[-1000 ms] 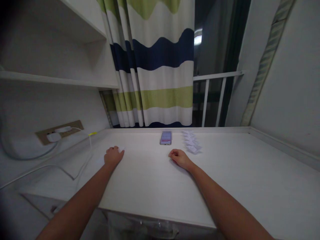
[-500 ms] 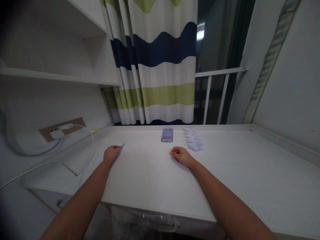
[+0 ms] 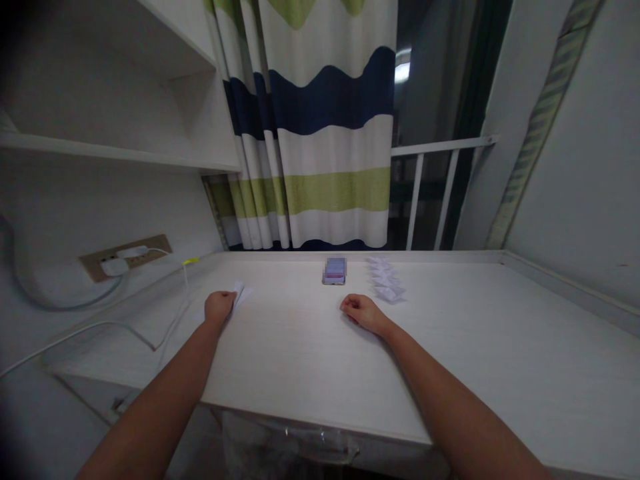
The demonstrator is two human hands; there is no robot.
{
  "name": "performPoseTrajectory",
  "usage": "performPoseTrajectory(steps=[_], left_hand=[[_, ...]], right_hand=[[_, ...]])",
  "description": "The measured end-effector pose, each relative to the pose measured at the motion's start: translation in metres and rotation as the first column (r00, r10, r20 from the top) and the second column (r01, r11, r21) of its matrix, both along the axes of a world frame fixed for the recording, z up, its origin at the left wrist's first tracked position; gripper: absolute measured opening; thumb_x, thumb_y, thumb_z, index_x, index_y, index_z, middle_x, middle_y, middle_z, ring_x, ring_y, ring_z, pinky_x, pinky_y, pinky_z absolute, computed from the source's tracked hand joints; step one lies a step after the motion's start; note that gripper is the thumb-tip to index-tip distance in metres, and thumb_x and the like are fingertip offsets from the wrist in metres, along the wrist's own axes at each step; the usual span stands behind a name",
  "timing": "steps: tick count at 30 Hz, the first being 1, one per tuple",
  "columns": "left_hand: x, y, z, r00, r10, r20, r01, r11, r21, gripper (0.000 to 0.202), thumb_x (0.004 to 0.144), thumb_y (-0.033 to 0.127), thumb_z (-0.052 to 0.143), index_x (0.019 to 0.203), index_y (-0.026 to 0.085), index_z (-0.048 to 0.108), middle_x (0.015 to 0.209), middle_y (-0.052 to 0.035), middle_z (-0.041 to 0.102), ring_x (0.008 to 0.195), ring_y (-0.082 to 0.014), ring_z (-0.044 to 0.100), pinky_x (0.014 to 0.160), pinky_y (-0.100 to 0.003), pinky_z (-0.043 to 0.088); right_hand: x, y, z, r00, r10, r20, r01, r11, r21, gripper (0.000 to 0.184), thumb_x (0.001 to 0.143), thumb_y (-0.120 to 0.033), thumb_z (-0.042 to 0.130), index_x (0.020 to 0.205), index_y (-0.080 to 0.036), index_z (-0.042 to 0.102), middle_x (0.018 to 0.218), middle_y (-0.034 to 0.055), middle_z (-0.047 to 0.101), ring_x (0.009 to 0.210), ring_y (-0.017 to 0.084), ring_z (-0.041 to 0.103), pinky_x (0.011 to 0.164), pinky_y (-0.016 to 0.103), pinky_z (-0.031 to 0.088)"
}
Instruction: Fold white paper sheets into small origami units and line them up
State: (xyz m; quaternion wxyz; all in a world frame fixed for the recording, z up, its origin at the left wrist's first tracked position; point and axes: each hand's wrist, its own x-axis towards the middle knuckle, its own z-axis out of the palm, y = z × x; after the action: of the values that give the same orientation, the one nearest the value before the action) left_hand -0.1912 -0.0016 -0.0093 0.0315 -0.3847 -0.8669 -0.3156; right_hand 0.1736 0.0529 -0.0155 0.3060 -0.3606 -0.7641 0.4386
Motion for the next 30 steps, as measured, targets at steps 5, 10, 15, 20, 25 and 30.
performPoseTrajectory(steps=[5,10,15,20,25,30], left_hand=[[0.001,-0.002,0.000,1.000,0.005,0.013,-0.005,1.000,0.014,0.029,0.071,0.032,0.048,0.081,0.012,0.067,0.079,-0.0091,0.066,0.074,-0.0190,0.059,0.063,-0.025,0.039],[0.001,-0.002,0.001,1.000,-0.013,0.024,0.013,1.000,-0.004,0.031,0.071,0.036,0.048,0.082,0.014,0.066,0.084,-0.0098,0.066,0.079,-0.0208,0.059,0.065,-0.026,0.040],[0.004,-0.001,0.000,0.998,-0.063,-0.011,0.062,0.993,-0.099,0.035,0.073,0.039,0.041,0.091,0.019,0.064,0.096,-0.0097,0.063,0.091,-0.0250,0.056,0.071,-0.031,0.041],[0.008,0.000,0.000,0.960,-0.211,-0.183,0.164,0.956,-0.245,0.041,0.070,0.031,0.044,0.108,0.019,0.055,0.120,-0.0077,0.050,0.109,-0.0245,0.045,0.086,-0.032,0.036],[0.012,0.004,0.001,0.922,-0.367,-0.125,0.322,0.904,-0.282,0.035,0.072,0.034,0.042,0.098,0.019,0.058,0.111,-0.0068,0.056,0.102,-0.0202,0.050,0.084,-0.027,0.037],[0.018,0.008,-0.004,0.927,-0.338,-0.165,0.295,0.926,-0.237,0.049,0.065,0.057,0.045,0.087,0.015,0.058,0.101,-0.0113,0.058,0.094,-0.0225,0.052,0.078,-0.029,0.040]], right_hand=[[0.000,-0.002,0.002,1.000,0.001,0.001,-0.001,1.000,-0.009,0.023,0.067,-0.038,0.049,0.066,-0.015,0.048,0.046,-0.0064,0.040,0.041,0.006,0.036,0.041,0.019,0.027],[0.000,-0.002,0.002,1.000,0.008,-0.007,-0.008,1.000,-0.023,0.023,0.067,-0.038,0.049,0.066,-0.015,0.048,0.046,-0.0064,0.040,0.041,0.006,0.035,0.040,0.019,0.026],[0.001,0.003,-0.003,1.000,0.018,-0.009,-0.018,1.000,-0.005,0.022,0.069,-0.037,0.049,0.068,-0.015,0.048,0.046,-0.0061,0.040,0.041,0.006,0.036,0.040,0.019,0.026],[0.002,0.005,-0.005,1.000,0.017,0.002,-0.017,1.000,0.018,0.021,0.069,-0.036,0.049,0.068,-0.015,0.049,0.046,-0.0061,0.040,0.041,0.006,0.035,0.040,0.019,0.026],[0.001,0.003,-0.003,1.000,0.011,0.000,-0.011,1.000,0.021,0.021,0.069,-0.035,0.049,0.068,-0.015,0.049,0.046,-0.0060,0.041,0.041,0.006,0.035,0.041,0.019,0.027],[0.001,0.000,0.000,1.000,0.026,-0.009,-0.026,1.000,0.015,0.021,0.068,-0.036,0.049,0.067,-0.015,0.049,0.045,-0.0062,0.040,0.040,0.006,0.033,0.041,0.020,0.026]])
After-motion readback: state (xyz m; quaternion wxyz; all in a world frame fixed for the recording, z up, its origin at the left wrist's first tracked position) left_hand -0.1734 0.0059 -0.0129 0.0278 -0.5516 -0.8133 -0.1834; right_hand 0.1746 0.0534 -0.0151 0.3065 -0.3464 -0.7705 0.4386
